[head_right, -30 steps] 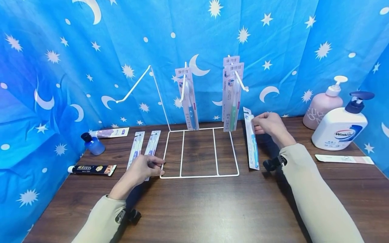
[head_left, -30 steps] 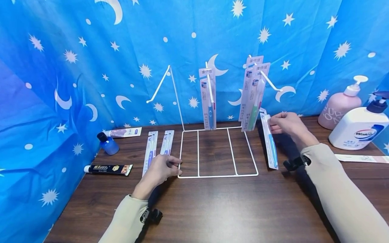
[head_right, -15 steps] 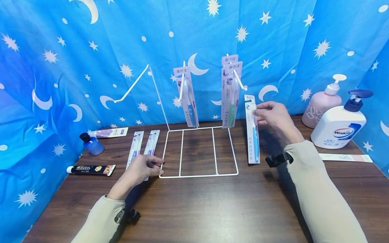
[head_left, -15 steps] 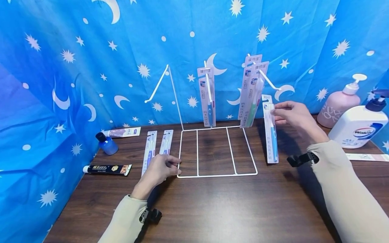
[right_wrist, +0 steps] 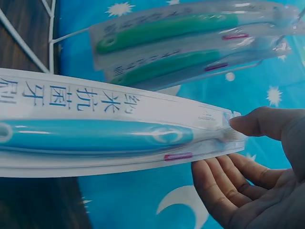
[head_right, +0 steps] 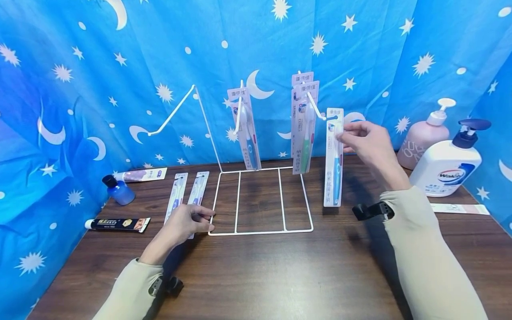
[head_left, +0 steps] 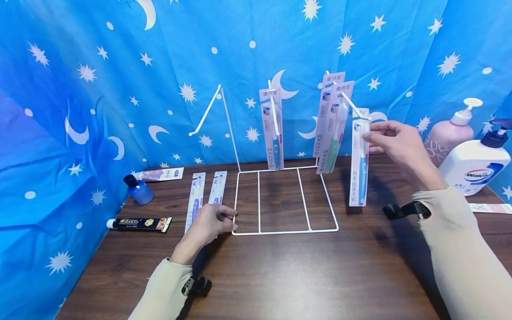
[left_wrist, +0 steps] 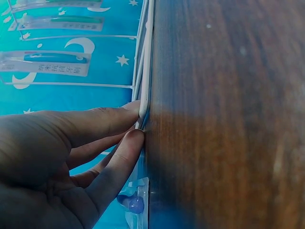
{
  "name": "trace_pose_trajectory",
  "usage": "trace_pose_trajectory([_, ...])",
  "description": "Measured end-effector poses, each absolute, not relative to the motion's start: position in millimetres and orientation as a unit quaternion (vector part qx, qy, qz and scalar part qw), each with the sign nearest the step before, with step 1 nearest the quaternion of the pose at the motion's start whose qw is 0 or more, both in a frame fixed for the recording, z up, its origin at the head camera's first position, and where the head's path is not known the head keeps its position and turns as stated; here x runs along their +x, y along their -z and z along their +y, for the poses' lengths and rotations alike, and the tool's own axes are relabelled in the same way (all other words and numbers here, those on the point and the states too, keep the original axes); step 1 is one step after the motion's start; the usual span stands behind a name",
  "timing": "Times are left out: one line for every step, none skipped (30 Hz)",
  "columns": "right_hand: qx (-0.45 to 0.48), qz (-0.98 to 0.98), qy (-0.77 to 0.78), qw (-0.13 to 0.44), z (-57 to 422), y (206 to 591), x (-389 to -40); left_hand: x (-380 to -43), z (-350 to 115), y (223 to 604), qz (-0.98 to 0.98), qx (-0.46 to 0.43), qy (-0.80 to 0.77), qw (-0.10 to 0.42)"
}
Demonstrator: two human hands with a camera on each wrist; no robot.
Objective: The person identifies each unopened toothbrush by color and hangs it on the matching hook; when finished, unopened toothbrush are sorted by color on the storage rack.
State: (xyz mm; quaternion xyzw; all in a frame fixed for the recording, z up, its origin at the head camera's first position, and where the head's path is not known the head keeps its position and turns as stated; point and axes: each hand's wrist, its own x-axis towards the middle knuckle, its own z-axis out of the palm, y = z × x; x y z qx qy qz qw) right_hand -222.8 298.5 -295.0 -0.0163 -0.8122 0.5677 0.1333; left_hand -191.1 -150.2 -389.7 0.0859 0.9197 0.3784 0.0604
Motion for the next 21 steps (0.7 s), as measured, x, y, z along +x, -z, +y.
trace_pose_trajectory([-0.014, -0.809, -0.570, 0.141, 298.3, 292.4, -219.9, -190.4, -151.0, 389.5, 0.920, 0.086, -0.378, 0.061])
trace_pose_trajectory([-0.013, -0.806, -0.574, 0.146, 298.1, 289.8, -216.3, -189.7, -151.8, 389.7, 0.920, 0.087, -0.377, 0.061])
trace_pose_trajectory([-0.011, -0.799, -0.582, 0.151, 297.7, 286.8, -212.4, -189.0, -152.5, 390.0, 0.920, 0.087, -0.376, 0.061])
trace_pose_trajectory([-0.007, -0.788, -0.596, 0.156, 297.4, 284.0, -207.9, -188.2, -153.3, 390.5, 0.921, 0.088, -0.375, 0.061])
trace_pose_trajectory([-0.004, -0.780, -0.604, 0.162, 296.8, 281.0, -202.9, -187.3, -154.0, 391.1, 0.921, 0.089, -0.374, 0.062])
trace_pose_trajectory([0.001, -0.770, -0.615, 0.168, 296.1, 277.7, -197.5, -186.4, -154.6, 391.9, 0.921, 0.090, -0.374, 0.061])
trace_pose_trajectory([0.006, -0.760, -0.624, 0.178, 295.2, 274.0, -192.1, -185.4, -155.1, 392.1, 0.921, 0.090, -0.374, 0.061])
trace_pose_trajectory([0.014, -0.743, -0.642, 0.188, 293.9, 269.9, -186.8, -184.6, -155.5, 392.6, 0.921, 0.092, -0.374, 0.059])
trace_pose_trajectory([0.019, -0.738, -0.643, 0.202, 292.0, 265.6, -181.2, -183.9, -155.7, 392.8, 0.920, 0.092, -0.376, 0.058])
trace_pose_trajectory([0.023, -0.732, -0.645, 0.217, 290.1, 261.4, -175.2, -183.3, -155.9, 393.0, 0.920, 0.093, -0.378, 0.056])
trace_pose_trajectory([0.025, -0.736, -0.635, 0.233, 287.8, 256.8, -169.1, -183.0, -155.8, 393.1, 0.919, 0.094, -0.380, 0.054])
trace_pose_trajectory([0.030, -0.736, -0.628, 0.250, 285.4, 251.9, -163.4, -182.8, -155.5, 393.2, 0.918, 0.096, -0.382, 0.050])
trace_pose_trajectory([0.034, -0.740, -0.617, 0.267, 282.9, 247.4, -157.4, -182.6, -155.0, 393.2, 0.917, 0.097, -0.385, 0.049])
trace_pose_trajectory([0.038, -0.742, -0.607, 0.283, 279.9, 243.2, -151.2, -182.5, -154.7, 393.6, 0.916, 0.099, -0.386, 0.047])
trace_pose_trajectory([0.039, -0.744, -0.597, 0.298, 276.6, 239.3, -144.8, -182.5, -154.4, 394.0, 0.916, 0.100, -0.387, 0.046])
trace_pose_trajectory([0.050, -0.733, -0.604, 0.309, 273.1, 235.8, -138.8, -182.7, -154.2, 394.6, 0.915, 0.101, -0.388, 0.045])
trace_pose_trajectory([0.054, -0.734, -0.598, 0.318, 269.4, 232.3, -132.7, -182.7, -154.0, 394.9, 0.915, 0.101, -0.387, 0.045])
trace_pose_trajectory([0.063, -0.728, -0.601, 0.325, 265.6, 229.1, -127.1, -182.6, -154.1, 395.1, 0.916, 0.101, -0.387, 0.045])
trace_pose_trajectory([0.078, -0.710, -0.616, 0.331, 261.5, 226.2, -122.0, -182.8, -154.3, 395.2, 0.916, 0.101, -0.385, 0.045])
trace_pose_trajectory([0.094, -0.692, -0.633, 0.335, 257.4, 223.2, -117.5, -183.0, -154.7, 395.1, 0.917, 0.101, -0.384, 0.046])
trace_pose_trajectory([0.107, -0.676, -0.646, 0.338, 253.6, 220.3, -112.9, -183.2, -154.9, 394.7, 0.917, 0.100, -0.383, 0.046])
